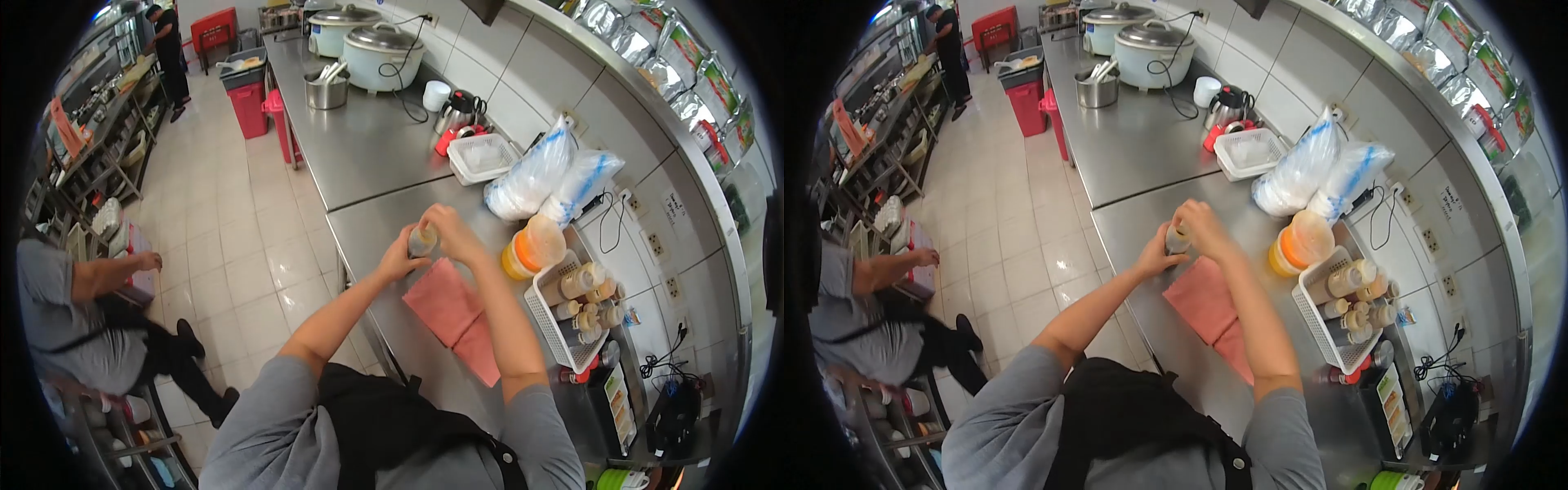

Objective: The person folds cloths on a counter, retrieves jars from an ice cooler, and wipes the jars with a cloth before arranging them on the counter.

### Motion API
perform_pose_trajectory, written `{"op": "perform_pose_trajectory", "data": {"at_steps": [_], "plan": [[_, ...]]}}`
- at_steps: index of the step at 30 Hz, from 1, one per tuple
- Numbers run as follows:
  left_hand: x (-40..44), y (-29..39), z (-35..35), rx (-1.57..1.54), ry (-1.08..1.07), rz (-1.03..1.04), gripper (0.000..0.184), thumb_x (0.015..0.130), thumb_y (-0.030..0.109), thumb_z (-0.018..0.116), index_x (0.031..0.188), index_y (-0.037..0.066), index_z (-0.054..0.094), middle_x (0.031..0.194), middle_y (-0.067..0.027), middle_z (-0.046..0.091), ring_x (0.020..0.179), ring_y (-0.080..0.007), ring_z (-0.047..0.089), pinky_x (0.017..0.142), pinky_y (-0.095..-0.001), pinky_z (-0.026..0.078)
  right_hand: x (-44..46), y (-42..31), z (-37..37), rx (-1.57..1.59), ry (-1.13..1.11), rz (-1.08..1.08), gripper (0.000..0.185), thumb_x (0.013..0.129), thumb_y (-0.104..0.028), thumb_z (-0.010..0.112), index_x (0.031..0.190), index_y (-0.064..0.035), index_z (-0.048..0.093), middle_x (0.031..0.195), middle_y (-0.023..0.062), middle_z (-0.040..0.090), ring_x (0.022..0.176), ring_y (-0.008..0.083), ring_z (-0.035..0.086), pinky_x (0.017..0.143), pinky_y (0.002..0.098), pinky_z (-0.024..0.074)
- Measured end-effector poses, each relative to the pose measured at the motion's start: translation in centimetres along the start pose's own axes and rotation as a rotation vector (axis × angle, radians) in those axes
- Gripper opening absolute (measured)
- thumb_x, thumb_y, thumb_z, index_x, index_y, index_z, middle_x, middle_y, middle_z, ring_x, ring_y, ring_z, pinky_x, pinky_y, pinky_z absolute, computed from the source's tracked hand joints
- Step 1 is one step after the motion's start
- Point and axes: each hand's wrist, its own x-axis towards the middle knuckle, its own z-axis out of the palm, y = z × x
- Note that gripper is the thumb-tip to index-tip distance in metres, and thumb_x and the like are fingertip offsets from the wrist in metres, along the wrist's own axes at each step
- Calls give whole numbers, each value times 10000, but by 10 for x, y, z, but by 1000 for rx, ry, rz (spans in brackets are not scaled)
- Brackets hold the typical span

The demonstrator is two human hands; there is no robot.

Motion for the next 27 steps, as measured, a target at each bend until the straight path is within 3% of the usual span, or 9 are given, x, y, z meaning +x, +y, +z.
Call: {"op": "perform_pose_trajectory", "data": {"at_steps": [2, 4, 8, 12, 16, 17, 20, 24, 27], "plan": [[-11, -9, 1, -14, 42, 75, 1056, 670, 301, 889, 1485, 78, 255, 1416, -195, 458, 1308, -347, 459, 1093, -410, 373, -10, 3, -1, -7, 124, 22, 299, 739, 74, 573, 1002, -58, 624, 1047, 123, 619, 1030, 358, 570, 899, 413, 463], [-33, -4, -9, 233, 197, 103, 1175, 663, 241, 898, 1536, 51, 134, 1520, -180, 326, 1394, -358, 345, 1162, -427, 286, -26, 8, 1, 167, 299, 375, 296, 770, -3, 668, 1061, -37, 630, 1127, 155, 646, 1086, 361, 593, 917, 423, 480], [-107, -26, -46, 194, 441, 47, 907, 735, 57, 750, 1500, 20, 266, 1458, -206, 379, 1328, -366, 417, 1128, -419, 330, -64, 45, 53, 183, 254, 619, 318, 792, -15, 667, 1106, -21, 619, 1108, 167, 668, 1058, 355, 630, 906, 413, 498], [-219, -65, -107, 117, 603, -357, 738, 800, 21, 638, 1470, 35, 330, 1418, -206, 428, 1302, -354, 455, 1098, -415, 372, -73, 78, 106, 228, 204, 558, 360, 802, -132, 724, 1123, -16, 611, 986, 159, 680, 913, 316, 671, 819, 372, 519], [-435, -224, -179, 594, 200, -861, 641, 778, 252, 729, 1323, 4, 498, 1155, -232, 610, 1136, -385, 570, 987, -458, 458, -76, 117, 120, 195, 122, 579, 501, 750, -72, 761, 1220, -41, 591, 1176, 179, 647, 1089, 345, 621, 909, 380, 503], [-480, -219, -198, 483, 48, -1235, 491, 828, 284, 695, 1220, 8, 591, 1059, -220, 656, 1059, -373, 607, 952, -444, 473, -88, 142, 127, 152, 91, 553, 547, 729, -75, 773, 1241, -53, 583, 1187, 162, 645, 1076, 332, 624, 884, 367, 513], [-523, -191, -250, 323, -46, -1619, 486, 842, 298, 674, 1231, 19, 593, 1097, -215, 649, 1080, -366, 604, 961, -440, 471, -90, 121, 69, -213, 55, 746, 538, 749, -67, 690, 1273, -17, 578, 1277, 204, 585, 1219, 377, 521, 1048, 433, 414], [-504, -201, -320, 114, 65, -1707, 482, 860, 317, 644, 1247, 33, 596, 1148, -208, 638, 1108, -358, 599, 973, -434, 469, -47, 57, -10, -350, 67, 941, 454, 768, -41, 638, 1216, 6, 586, 1272, 219, 559, 1233, 384, 494, 1076, 442, 382], [-475, -230, -378, 76, 137, -1644, 480, 874, 331, 623, 1258, 44, 598, 1187, -203, 631, 1130, -351, 595, 982, -430, 467, 22, 3, -65, -414, 243, 857, 434, 787, -51, 660, 1205, 24, 575, 1245, 236, 560, 1192, 400, 506, 1046, 438, 395]]}}
